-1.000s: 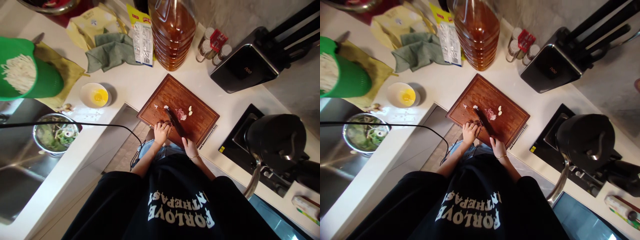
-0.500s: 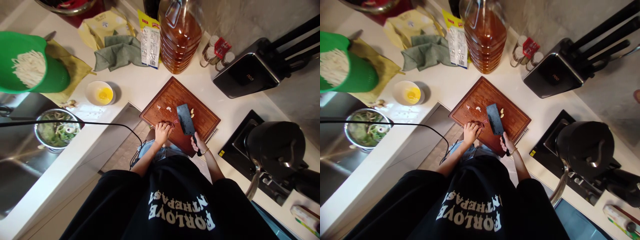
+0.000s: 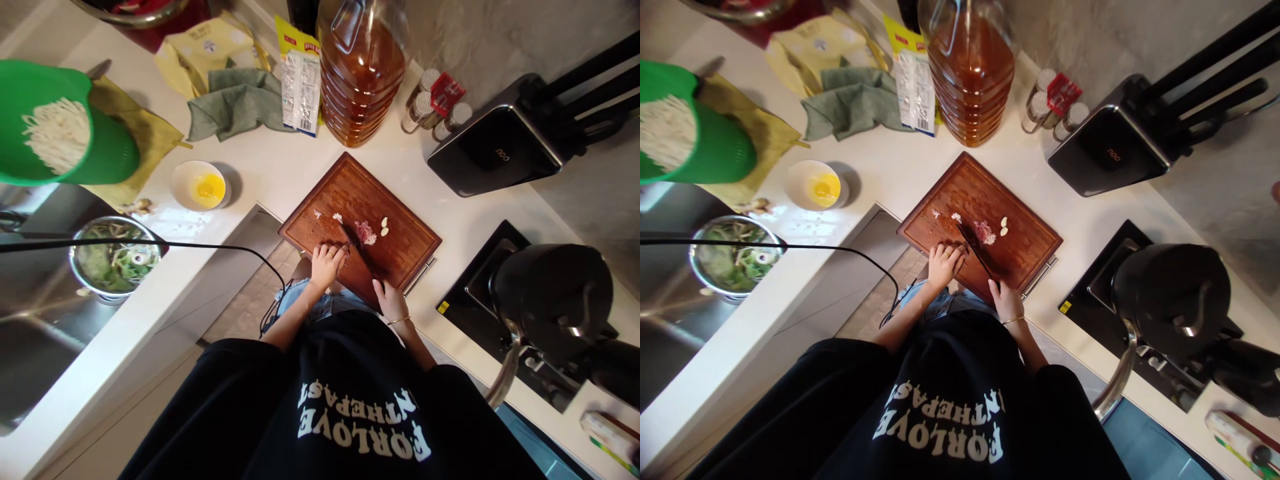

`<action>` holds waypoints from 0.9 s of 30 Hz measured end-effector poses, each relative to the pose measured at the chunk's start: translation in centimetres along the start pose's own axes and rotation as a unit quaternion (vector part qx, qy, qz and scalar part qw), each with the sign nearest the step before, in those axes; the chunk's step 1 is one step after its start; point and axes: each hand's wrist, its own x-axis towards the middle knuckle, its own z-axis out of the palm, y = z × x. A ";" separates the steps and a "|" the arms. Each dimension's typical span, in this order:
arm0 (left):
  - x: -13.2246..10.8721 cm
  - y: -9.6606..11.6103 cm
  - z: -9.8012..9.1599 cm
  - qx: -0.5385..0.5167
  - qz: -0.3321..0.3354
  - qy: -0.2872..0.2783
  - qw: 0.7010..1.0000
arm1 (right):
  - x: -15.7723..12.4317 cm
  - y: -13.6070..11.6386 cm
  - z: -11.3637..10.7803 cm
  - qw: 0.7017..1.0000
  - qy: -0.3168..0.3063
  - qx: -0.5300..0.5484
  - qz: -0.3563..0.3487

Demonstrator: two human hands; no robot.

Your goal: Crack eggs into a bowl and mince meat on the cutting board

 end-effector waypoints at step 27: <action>-0.6 0.3 0.5 -0.007 -0.006 -0.009 1.000 | -0.1 0.3 0.2 0.993 0.014 0.116 0.001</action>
